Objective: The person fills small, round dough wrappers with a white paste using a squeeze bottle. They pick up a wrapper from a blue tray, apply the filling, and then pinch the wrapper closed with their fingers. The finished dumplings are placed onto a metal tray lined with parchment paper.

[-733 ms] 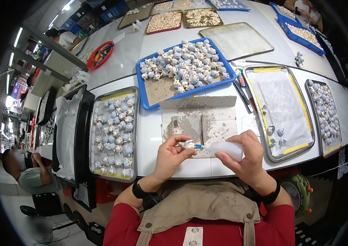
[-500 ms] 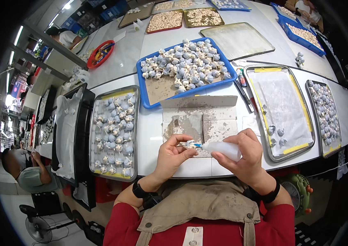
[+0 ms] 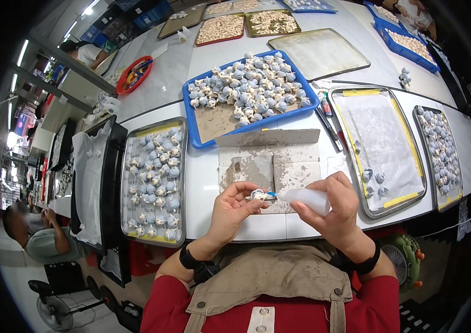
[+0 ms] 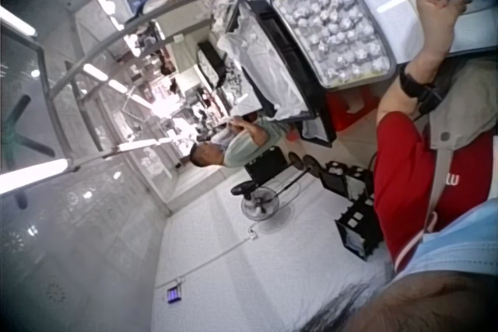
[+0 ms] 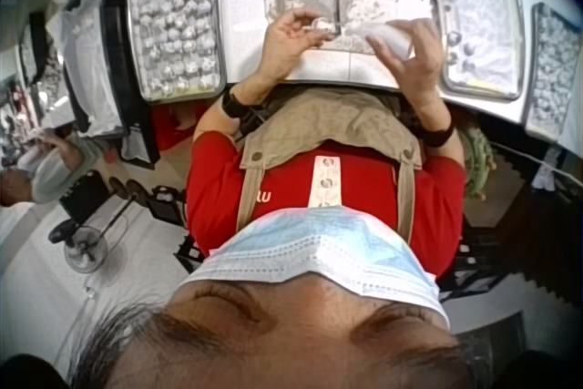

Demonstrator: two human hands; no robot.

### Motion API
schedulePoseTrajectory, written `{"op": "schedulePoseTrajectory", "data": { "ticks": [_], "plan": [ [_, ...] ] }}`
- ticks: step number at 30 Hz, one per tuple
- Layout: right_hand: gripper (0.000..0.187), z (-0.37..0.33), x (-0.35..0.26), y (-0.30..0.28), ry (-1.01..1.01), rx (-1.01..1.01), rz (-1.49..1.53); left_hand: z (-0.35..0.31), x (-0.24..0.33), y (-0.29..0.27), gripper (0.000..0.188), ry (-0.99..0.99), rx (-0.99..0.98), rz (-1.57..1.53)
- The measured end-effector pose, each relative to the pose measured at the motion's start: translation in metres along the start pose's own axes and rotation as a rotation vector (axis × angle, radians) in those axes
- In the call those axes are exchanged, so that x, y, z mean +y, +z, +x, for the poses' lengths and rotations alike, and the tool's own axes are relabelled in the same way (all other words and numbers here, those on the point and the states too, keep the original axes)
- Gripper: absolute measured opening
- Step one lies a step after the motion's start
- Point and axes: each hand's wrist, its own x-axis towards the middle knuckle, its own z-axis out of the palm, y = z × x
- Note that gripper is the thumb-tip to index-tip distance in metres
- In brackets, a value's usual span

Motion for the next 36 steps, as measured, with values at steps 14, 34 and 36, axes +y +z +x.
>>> {"op": "schedulePoseTrajectory", "data": {
  "ticks": [14, 34, 36],
  "plan": [
    [0.03, 0.005, 0.0, 0.004, 0.031, -0.054, 0.016, 0.001, 0.002, -0.004, 0.034, -0.037, 0.001, -0.016],
    [0.035, 0.017, 0.114, -0.04, 0.194, -0.198, -0.598, 0.003, 0.007, -0.001, 0.031, -0.055, -0.15, -0.05],
    [0.037, 0.016, 0.134, -0.042, 0.239, -0.351, -0.614, 0.006, 0.004, 0.002, 0.032, -0.068, -0.166, -0.061]
  ]
}}
